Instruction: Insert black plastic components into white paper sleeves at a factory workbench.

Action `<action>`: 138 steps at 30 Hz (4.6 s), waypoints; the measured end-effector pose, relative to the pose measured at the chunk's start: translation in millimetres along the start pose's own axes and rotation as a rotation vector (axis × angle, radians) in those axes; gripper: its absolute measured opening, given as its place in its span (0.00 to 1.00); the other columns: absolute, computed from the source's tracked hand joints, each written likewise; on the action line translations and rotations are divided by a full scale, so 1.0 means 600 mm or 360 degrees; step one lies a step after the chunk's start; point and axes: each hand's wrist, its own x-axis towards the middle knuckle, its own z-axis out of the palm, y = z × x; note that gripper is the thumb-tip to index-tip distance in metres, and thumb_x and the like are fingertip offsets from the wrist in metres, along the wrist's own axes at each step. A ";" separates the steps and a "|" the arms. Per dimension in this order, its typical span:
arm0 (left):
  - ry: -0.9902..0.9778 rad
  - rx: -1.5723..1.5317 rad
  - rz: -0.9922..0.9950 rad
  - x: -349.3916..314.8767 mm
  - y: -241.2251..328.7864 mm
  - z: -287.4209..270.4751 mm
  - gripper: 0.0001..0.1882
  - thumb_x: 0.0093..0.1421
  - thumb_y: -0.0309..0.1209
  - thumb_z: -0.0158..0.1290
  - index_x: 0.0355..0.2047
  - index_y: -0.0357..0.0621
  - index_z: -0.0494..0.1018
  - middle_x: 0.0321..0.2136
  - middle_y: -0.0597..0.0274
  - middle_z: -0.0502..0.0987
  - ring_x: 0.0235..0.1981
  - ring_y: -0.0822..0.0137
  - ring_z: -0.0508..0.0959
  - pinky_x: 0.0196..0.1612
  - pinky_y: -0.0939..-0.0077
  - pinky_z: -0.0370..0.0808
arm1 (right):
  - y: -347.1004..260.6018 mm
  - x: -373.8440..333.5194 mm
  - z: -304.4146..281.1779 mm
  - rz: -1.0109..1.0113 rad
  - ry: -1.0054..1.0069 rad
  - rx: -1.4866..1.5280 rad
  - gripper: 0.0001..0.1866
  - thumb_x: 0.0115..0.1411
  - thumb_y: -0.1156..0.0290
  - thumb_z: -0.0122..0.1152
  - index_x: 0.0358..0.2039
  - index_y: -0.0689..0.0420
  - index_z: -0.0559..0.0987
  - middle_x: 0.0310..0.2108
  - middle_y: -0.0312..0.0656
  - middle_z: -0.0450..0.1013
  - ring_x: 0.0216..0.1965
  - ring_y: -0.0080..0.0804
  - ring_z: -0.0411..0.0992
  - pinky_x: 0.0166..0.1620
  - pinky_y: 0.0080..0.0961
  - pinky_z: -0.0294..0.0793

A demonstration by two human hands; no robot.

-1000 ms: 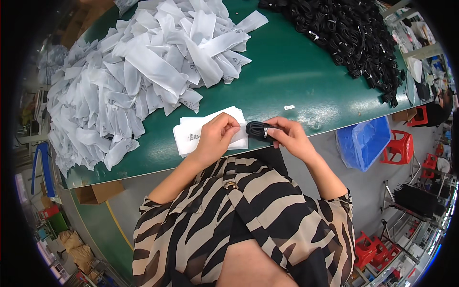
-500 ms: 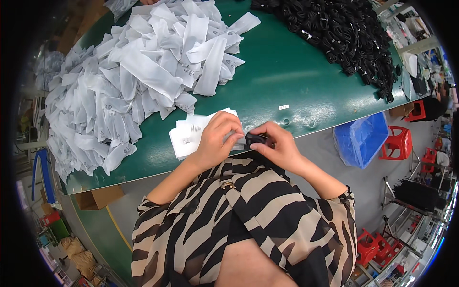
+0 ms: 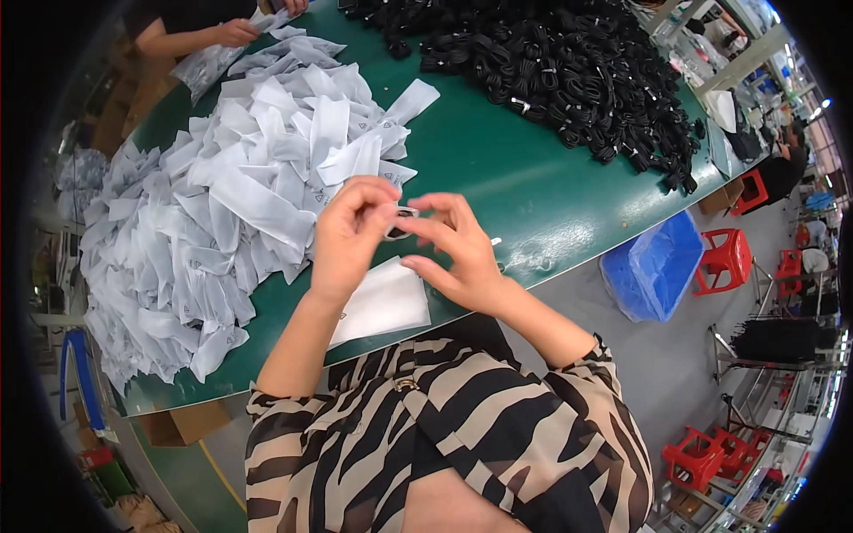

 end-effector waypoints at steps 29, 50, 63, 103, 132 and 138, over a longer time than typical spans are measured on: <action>-0.0133 0.2552 0.0444 0.083 -0.123 -0.096 0.44 0.53 0.51 0.63 0.69 0.63 0.60 0.73 0.62 0.49 0.74 0.50 0.44 0.64 0.25 0.51 | 0.333 0.322 0.187 0.0367 -0.0090 -0.0114 0.31 0.70 0.45 0.45 0.67 0.49 0.67 0.69 0.56 0.56 0.70 0.56 0.52 0.69 0.42 0.56; -0.0081 0.2441 0.0363 0.087 -0.127 -0.111 0.44 0.52 0.49 0.64 0.68 0.62 0.61 0.73 0.61 0.48 0.74 0.47 0.44 0.65 0.26 0.49 | 0.343 0.284 -0.158 0.0395 -0.0447 -0.1419 0.35 0.54 0.34 0.58 0.61 0.32 0.74 0.61 0.37 0.69 0.62 0.53 0.64 0.58 0.60 0.66; -0.0238 0.1700 0.0319 -0.163 -0.028 -0.044 0.35 0.44 0.38 0.71 0.52 0.39 0.73 0.49 0.50 0.69 0.50 0.47 0.69 0.53 0.53 0.67 | 0.176 0.081 -0.141 -0.0345 0.0125 -0.1408 0.27 0.46 0.53 0.77 0.42 0.55 0.80 0.44 0.44 0.71 0.46 0.44 0.70 0.47 0.39 0.69; -0.0164 0.0612 -0.0166 -0.166 -0.074 0.011 0.02 0.61 0.20 0.55 0.33 0.36 0.73 0.32 0.62 0.75 0.29 0.72 0.71 0.33 0.79 0.69 | 0.038 -0.115 -0.071 0.0726 -0.0638 0.0224 0.10 0.49 0.81 0.60 0.34 0.64 0.79 0.25 0.39 0.72 0.23 0.23 0.72 0.29 0.21 0.70; -0.0181 0.0888 0.0177 -0.137 -0.070 -0.003 0.04 0.58 0.18 0.55 0.31 0.37 0.71 0.37 0.56 0.78 0.36 0.59 0.75 0.38 0.70 0.73 | -0.001 -0.129 -0.047 0.0371 -0.0442 0.0005 0.12 0.52 0.82 0.64 0.39 0.64 0.78 0.29 0.42 0.72 0.25 0.25 0.75 0.29 0.19 0.75; -0.0012 0.1182 0.0366 -0.143 -0.073 -0.005 0.04 0.56 0.18 0.56 0.32 0.37 0.72 0.35 0.53 0.74 0.34 0.55 0.76 0.36 0.67 0.73 | 0.025 -0.126 -0.070 0.0634 -0.0294 -0.0144 0.11 0.54 0.80 0.60 0.40 0.64 0.76 0.32 0.44 0.71 0.26 0.34 0.75 0.29 0.26 0.74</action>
